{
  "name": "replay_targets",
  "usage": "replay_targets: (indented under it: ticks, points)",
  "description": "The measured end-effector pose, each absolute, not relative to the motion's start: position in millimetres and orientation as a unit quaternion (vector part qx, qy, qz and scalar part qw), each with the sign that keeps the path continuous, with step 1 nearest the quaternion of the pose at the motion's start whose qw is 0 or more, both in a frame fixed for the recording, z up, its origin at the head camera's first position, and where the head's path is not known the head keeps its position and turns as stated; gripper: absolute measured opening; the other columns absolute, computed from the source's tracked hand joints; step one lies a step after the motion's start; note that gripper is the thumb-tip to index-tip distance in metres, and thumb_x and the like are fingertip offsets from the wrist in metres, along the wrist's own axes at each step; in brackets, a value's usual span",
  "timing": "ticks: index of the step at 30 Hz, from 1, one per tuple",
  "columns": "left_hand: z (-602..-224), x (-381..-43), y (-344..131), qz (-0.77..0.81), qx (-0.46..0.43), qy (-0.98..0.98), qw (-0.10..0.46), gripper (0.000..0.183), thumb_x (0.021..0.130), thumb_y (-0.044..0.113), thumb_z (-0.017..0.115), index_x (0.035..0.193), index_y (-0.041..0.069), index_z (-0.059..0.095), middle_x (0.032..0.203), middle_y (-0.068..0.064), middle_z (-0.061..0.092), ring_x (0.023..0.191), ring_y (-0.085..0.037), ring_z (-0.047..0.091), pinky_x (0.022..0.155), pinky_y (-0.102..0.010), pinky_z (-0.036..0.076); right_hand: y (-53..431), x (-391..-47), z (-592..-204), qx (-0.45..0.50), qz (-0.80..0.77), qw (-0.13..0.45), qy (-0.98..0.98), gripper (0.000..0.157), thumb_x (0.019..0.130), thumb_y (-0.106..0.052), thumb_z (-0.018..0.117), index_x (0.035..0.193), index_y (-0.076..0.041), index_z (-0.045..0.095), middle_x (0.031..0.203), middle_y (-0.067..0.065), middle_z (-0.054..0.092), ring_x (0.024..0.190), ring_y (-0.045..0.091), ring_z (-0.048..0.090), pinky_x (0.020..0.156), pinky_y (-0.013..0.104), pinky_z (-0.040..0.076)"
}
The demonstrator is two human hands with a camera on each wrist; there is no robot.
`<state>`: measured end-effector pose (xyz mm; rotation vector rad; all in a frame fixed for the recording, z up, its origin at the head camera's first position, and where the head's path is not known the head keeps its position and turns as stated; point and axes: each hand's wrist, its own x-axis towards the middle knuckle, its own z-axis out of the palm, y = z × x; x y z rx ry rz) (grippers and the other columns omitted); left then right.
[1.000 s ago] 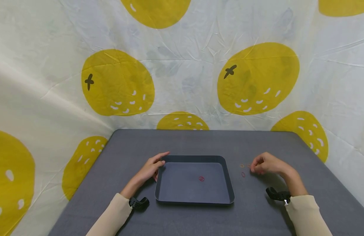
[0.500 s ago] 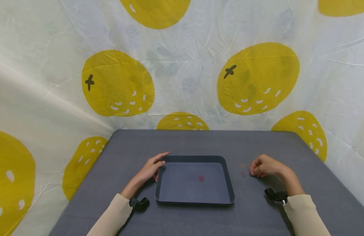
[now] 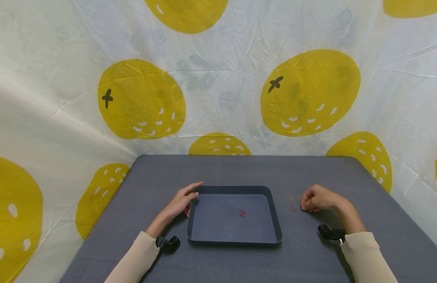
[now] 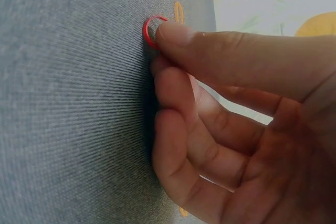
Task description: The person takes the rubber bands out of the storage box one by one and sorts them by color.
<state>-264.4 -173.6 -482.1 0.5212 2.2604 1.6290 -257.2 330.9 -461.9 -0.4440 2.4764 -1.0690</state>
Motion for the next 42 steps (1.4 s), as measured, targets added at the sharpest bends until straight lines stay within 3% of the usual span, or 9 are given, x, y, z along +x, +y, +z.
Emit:
replay_targets:
  ticks: [11,25,35,42]
  points:
    - [-505.7,-279.6,-176.6,0.565,0.172,0.793,0.151,0.047,0.103,0.022,0.044,0.149,0.026,0.037,0.055,-0.006,0.045,0.040,-0.018,0.050,0.045,-0.048,0.053,332.4,-255.9,-456.8,-0.130,-0.400,0.211,0.882,0.012,0.079,0.002,0.066,0.088,0.008,0.066,0.080,0.011,0.068,0.067,0.015,0.061,0.059,0.033,0.055]
    - [-509.0,-277.4,-176.2,0.562,0.166,0.801,0.125,0.044,0.102,0.030,0.048,0.145,0.035,0.043,0.052,-0.004,0.045,0.039,-0.017,0.050,0.045,-0.050,0.053,330.5,-256.9,-448.2,-0.143,-0.384,0.183,0.893,0.009,0.082,-0.002,0.067,0.085,0.006,0.068,0.074,0.008,0.066,0.065,0.014,0.059,0.057,0.031,0.053]
    - [-510.5,-277.8,-175.7,0.560,0.162,0.803,0.124,0.045,0.102,0.030,0.048,0.146,0.032,0.042,0.053,-0.003,0.044,0.039,-0.017,0.050,0.045,-0.050,0.053,322.2,-253.4,-431.6,-0.201,-0.374,0.145,0.894,0.011,0.086,-0.005,0.066,0.086,0.006,0.069,0.066,0.007,0.060,0.055,0.008,0.051,0.049,0.024,0.044]
    - [-510.9,-277.1,-175.7,0.564,0.171,0.798,0.125,0.047,0.102,0.029,0.048,0.148,0.028,0.039,0.056,-0.006,0.046,0.040,-0.017,0.051,0.044,-0.049,0.053,316.0,-249.7,-424.3,-0.215,-0.379,0.143,0.889,0.013,0.088,-0.009,0.066,0.089,0.004,0.068,0.067,0.008,0.061,0.057,0.008,0.050,0.050,0.025,0.043]
